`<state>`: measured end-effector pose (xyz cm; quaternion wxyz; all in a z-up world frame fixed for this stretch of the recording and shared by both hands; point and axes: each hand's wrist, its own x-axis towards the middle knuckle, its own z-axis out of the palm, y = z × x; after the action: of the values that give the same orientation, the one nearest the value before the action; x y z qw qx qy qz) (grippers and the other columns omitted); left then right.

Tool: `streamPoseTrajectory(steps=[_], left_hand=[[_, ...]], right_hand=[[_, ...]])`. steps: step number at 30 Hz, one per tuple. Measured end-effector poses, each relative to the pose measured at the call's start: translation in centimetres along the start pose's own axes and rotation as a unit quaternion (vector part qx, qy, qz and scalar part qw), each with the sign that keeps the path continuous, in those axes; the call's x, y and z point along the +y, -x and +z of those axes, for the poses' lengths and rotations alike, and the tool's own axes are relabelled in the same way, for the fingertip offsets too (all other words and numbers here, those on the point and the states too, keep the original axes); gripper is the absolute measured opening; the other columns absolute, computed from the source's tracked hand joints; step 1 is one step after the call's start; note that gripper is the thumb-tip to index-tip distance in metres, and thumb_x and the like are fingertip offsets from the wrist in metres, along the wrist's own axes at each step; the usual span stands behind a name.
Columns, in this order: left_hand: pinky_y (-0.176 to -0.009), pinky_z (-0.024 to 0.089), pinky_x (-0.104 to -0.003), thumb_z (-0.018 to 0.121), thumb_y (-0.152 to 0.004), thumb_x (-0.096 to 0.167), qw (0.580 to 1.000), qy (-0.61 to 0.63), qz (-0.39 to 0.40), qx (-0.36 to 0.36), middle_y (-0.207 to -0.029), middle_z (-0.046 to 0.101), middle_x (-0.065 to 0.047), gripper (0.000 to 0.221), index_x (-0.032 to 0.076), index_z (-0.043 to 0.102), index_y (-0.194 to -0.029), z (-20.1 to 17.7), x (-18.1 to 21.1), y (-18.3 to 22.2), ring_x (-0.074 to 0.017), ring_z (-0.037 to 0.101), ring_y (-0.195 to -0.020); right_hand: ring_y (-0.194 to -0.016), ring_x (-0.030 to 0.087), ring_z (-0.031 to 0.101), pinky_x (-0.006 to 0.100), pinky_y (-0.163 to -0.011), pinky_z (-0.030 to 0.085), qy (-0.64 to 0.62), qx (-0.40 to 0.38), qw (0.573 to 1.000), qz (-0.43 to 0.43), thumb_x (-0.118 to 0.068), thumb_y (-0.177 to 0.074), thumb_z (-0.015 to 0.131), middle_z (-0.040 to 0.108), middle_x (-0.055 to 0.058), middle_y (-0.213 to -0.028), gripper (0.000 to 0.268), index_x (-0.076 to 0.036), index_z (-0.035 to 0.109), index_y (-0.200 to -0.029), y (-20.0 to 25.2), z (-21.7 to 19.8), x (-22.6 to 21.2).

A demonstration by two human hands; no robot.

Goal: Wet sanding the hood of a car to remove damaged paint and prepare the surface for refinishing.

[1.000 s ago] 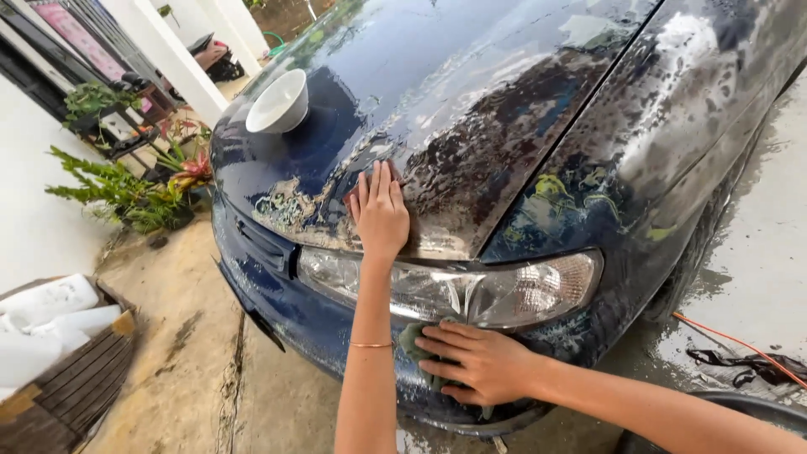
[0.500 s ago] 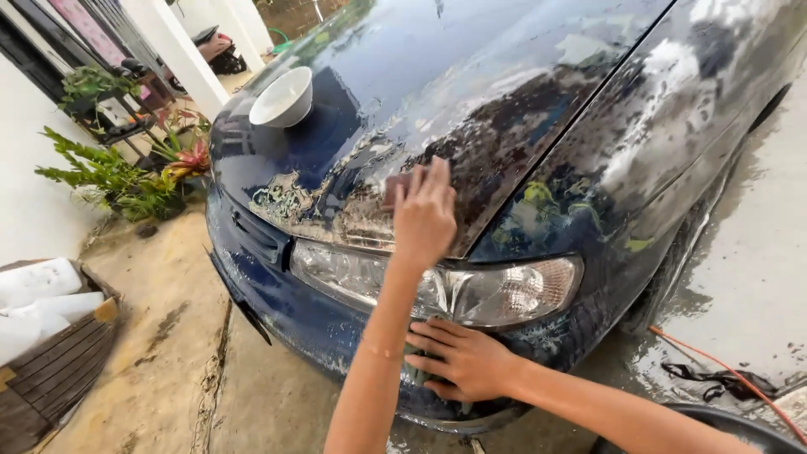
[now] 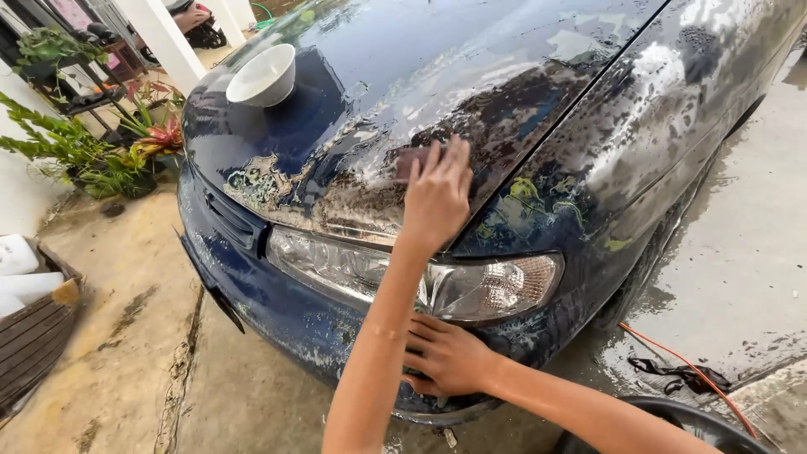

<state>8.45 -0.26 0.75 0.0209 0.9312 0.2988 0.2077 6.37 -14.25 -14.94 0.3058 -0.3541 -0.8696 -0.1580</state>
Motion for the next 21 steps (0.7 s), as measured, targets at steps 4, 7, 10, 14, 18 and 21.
streamPoseTrajectory(steps=[4, 7, 10, 14, 18, 21], left_hand=[[-0.127, 0.014, -0.054, 0.038, -0.109, 0.029, 0.986, 0.039, 0.142, 0.078, -0.164, 0.034, -0.001, 0.05, 0.017, 0.033, -0.157, -0.6, 1.3, 4.0, -0.0293, 0.024, -0.154], [-0.127, 0.012, -0.052, 0.033, -0.11, 0.033, 0.994, 0.028, 0.101, 0.026, -0.166, 0.028, 0.002, 0.052, 0.02, 0.027, -0.159, -0.9, 1.1, 1.6, -0.0264, 0.019, -0.156], [-0.124, 0.018, -0.055, 0.03, -0.109, 0.034, 0.998, -0.004, 0.064, -0.01, -0.166, 0.027, 0.0, 0.055, 0.017, 0.021, -0.16, -1.2, 2.1, -0.6, -0.0303, 0.02, -0.155], [-0.122, 0.027, -0.049, 0.033, -0.109, 0.035, 0.98, -0.084, 0.181, 0.013, -0.165, 0.031, 0.002, 0.055, 0.016, 0.029, -0.16, 0.6, 3.9, 2.2, -0.0261, 0.023, -0.154], [-0.126, 0.015, -0.047, 0.026, -0.109, 0.038, 0.986, -0.061, 0.142, -0.059, -0.166, 0.02, 0.01, 0.053, 0.026, 0.019, -0.16, -1.8, 4.1, 0.4, -0.0173, 0.016, -0.155], [-0.127, 0.014, -0.05, 0.025, -0.11, 0.037, 0.997, -0.013, 0.077, -0.023, -0.166, 0.024, 0.004, 0.052, 0.023, 0.021, -0.159, -0.4, 4.0, -2.3, -0.0221, 0.02, -0.155]], right_hand=[[-0.119, 0.039, 0.058, 0.055, -0.111, 0.041, -0.022, 0.016, 0.999, 0.02, -0.033, -0.111, 0.041, 0.062, 0.02, -0.132, 0.04, -0.005, 0.057, -0.135, -0.6, -0.5, 0.4], [-0.122, 0.04, 0.056, 0.055, -0.112, 0.04, -0.026, 0.008, 0.999, 0.016, -0.032, -0.11, 0.045, 0.059, 0.02, -0.134, 0.04, -0.004, 0.055, -0.137, -0.2, 0.0, 0.2], [-0.124, 0.04, 0.056, 0.055, -0.113, 0.041, -0.018, 0.014, 1.0, 0.005, -0.029, -0.107, 0.051, 0.06, 0.02, -0.133, 0.036, -0.005, 0.058, -0.132, 0.2, 0.5, 0.0], [-0.125, 0.044, 0.058, 0.06, -0.113, 0.042, -0.029, 0.046, 0.998, 0.009, -0.03, -0.11, 0.046, 0.061, 0.025, -0.133, 0.039, 0.0, 0.057, -0.132, 0.2, -0.2, -0.3], [-0.117, 0.041, 0.056, 0.057, -0.112, 0.042, -0.02, 0.033, 0.999, 0.018, -0.027, -0.108, 0.049, 0.059, 0.022, -0.122, 0.028, -0.003, 0.057, -0.12, -0.1, -0.6, -0.3], [-0.135, 0.041, 0.05, 0.058, -0.119, 0.036, -0.044, 0.007, 0.999, 0.028, -0.027, -0.109, 0.051, 0.055, 0.021, -0.144, 0.042, -0.004, 0.052, -0.144, 0.8, 0.4, -0.2]])
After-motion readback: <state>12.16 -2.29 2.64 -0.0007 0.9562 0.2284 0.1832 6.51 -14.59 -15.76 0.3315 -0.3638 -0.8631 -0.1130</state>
